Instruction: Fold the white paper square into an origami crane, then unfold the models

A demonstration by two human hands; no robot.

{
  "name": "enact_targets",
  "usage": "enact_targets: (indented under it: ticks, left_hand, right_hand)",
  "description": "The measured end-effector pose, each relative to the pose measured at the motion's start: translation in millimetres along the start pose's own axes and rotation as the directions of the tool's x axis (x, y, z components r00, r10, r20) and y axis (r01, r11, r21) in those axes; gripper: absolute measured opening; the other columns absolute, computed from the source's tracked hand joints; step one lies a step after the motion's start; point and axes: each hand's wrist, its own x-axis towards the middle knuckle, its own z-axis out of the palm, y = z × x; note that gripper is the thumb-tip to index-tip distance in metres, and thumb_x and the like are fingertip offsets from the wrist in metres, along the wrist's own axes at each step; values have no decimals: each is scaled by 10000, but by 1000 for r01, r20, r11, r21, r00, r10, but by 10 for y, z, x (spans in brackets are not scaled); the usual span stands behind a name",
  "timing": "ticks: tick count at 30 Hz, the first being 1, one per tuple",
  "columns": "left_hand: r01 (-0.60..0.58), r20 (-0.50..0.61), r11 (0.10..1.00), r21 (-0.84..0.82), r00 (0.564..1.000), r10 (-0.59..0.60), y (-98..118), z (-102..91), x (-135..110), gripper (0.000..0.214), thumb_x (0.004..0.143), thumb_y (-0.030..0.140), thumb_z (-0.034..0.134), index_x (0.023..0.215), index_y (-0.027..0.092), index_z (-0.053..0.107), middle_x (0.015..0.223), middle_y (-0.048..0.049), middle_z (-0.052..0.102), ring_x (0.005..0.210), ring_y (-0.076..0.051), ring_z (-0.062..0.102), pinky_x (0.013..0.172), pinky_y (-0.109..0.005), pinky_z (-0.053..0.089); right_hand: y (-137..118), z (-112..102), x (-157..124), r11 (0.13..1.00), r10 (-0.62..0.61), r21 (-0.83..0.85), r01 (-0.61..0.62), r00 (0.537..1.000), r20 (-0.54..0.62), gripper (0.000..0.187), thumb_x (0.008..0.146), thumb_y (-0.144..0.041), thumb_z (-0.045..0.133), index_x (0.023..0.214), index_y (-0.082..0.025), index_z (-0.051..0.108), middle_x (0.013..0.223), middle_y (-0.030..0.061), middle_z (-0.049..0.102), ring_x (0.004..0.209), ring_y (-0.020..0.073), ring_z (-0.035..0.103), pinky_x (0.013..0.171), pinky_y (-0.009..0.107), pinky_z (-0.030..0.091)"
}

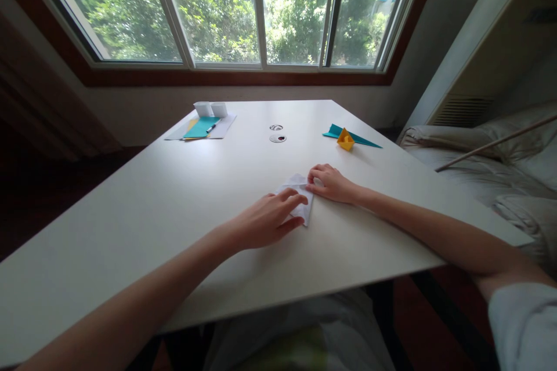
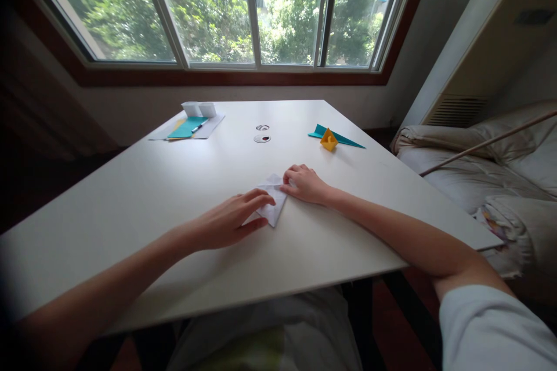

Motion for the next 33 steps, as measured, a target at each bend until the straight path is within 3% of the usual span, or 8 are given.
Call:
enact_targets:
  ticks: [3, 7, 14, 19, 33]
  left_hand:
    - [-127, 9, 983, 132, 992, 127, 29, 73, 6, 354, 895, 339, 395, 1233, 248, 447, 1378, -102, 374, 1046, -263, 532, 882, -417, 395]
    - [-209, 80, 965, 161, 977, 198, 40, 69, 5, 343, 892, 321, 406, 1220, 248, 472, 1295, -70, 487, 1128, -261, 483, 917, -393, 370]
    - [-204, 93, 963, 178, 977, 190, 42, 39, 3, 364, 875, 337, 431, 1227, 257, 474, 1281, -51, 503, 1137, -266, 469, 909, -383, 359]
    - [-211, 92, 960, 186, 976, 197, 34, 55, 8, 382, 875, 369, 426, 1237, 255, 469, 1295, -59, 492, 1129, -267, 474, 906, -383, 358]
    - [-181, 92, 976, 125, 981, 170, 61, 9, 22, 382, 840, 409, 491, 1197, 276, 509, 1293, -37, 498, 1145, -256, 471, 942, -368, 335]
  right_hand:
    - [33, 7, 7, 1000, 10, -1, -10, 1000, -12, 223, 817, -412, 503, 846, -201, 570, 1038, 76, 565, 999, 235, 483, 829, 380, 370]
    - [105, 35, 37, 999, 32, 8, -32, 999, -35, 213, 805, -403, 522, 873, -206, 564, 1063, 72, 567, 1017, 237, 484, 846, 384, 365]
    - [127, 86, 57, 998, 59, -4, -60, 994, -89, 171, 815, -357, 511, 850, -202, 575, 1005, 70, 586, 975, 226, 498, 843, 371, 364]
    - [72, 85, 23, 1000, 9, -12, -12, 983, -181, 147, 794, -336, 543, 857, -206, 568, 1020, 60, 578, 1002, 237, 473, 868, 387, 350]
    - [32, 135, 116, 997, 78, 7, -78, 986, -148, 292, 746, -494, 571, 768, -203, 589, 985, 60, 586, 957, 236, 488, 836, 376, 366]
